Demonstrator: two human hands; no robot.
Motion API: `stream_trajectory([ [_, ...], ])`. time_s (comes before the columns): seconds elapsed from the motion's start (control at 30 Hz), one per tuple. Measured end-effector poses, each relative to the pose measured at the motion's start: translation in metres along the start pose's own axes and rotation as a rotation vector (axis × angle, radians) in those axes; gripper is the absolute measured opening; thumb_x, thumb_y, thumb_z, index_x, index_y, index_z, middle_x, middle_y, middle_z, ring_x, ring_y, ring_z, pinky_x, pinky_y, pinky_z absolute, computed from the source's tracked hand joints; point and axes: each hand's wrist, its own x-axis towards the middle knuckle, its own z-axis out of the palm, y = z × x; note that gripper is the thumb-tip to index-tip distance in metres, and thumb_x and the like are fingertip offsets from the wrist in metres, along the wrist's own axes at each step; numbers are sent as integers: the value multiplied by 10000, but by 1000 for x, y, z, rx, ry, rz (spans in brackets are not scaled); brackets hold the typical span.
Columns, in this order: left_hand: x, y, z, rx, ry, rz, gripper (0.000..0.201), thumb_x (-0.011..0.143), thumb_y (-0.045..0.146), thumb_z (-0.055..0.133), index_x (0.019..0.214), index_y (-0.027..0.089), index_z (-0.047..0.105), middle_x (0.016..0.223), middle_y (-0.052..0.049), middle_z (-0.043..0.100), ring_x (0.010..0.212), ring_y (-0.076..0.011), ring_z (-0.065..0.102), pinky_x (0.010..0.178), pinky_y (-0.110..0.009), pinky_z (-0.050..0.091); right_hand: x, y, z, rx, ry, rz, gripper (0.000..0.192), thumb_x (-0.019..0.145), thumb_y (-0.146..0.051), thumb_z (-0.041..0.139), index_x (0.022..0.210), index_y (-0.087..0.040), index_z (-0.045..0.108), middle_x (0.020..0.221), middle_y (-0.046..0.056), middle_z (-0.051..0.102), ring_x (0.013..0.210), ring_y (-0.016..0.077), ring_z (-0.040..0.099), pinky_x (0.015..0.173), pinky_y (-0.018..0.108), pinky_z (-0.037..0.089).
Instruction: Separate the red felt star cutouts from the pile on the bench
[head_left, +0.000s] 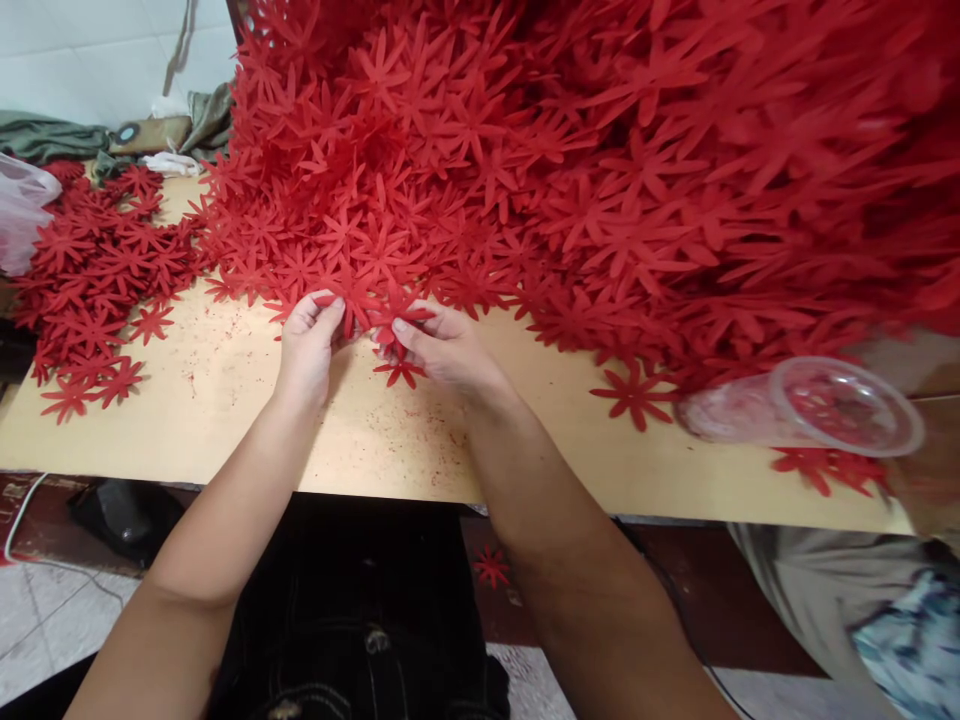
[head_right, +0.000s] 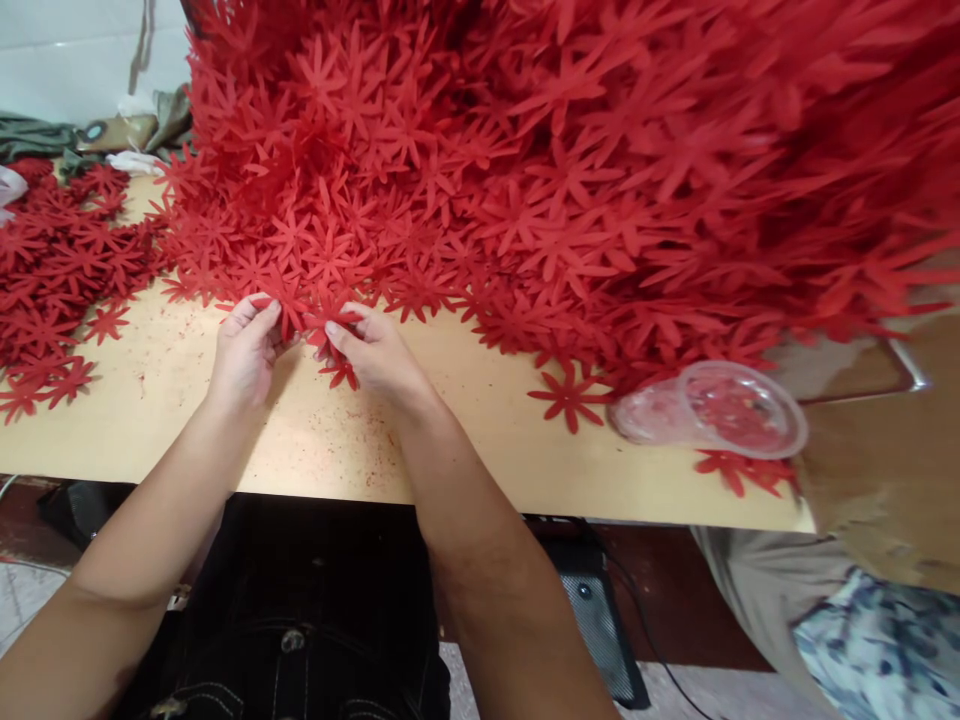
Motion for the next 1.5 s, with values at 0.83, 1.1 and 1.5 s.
stream_trajectory([
  [0.83,1,1,-2,-38,-47,-34,232,625,79,723,757,182,562,703,46,662,610,-63,612,631,-192,515,-2,0,2,-203,52,-139,473,714,-619,650,629,-180,495,512,-49,467,452,41,397,430,198,364],
  [1.1,0,8,1,-89,15,-76,218,595,50,633,745,187,556,689,39,642,560,-65,568,552,-190,474,-1,-5,4,-175,237,-181,475,673,-613,681,575,-179,514,473,-59,423,431,39,355,407,202,312],
  [1.5,-4,7,5,14,-68,-108,201,737,246,672,630,175,517,464,73,456,398,-30,409,414,-151,337,2,2,0,-144,184,-250,265,750,-388,680,674,-186,527,602,-48,511,560,56,472,579,217,446],
])
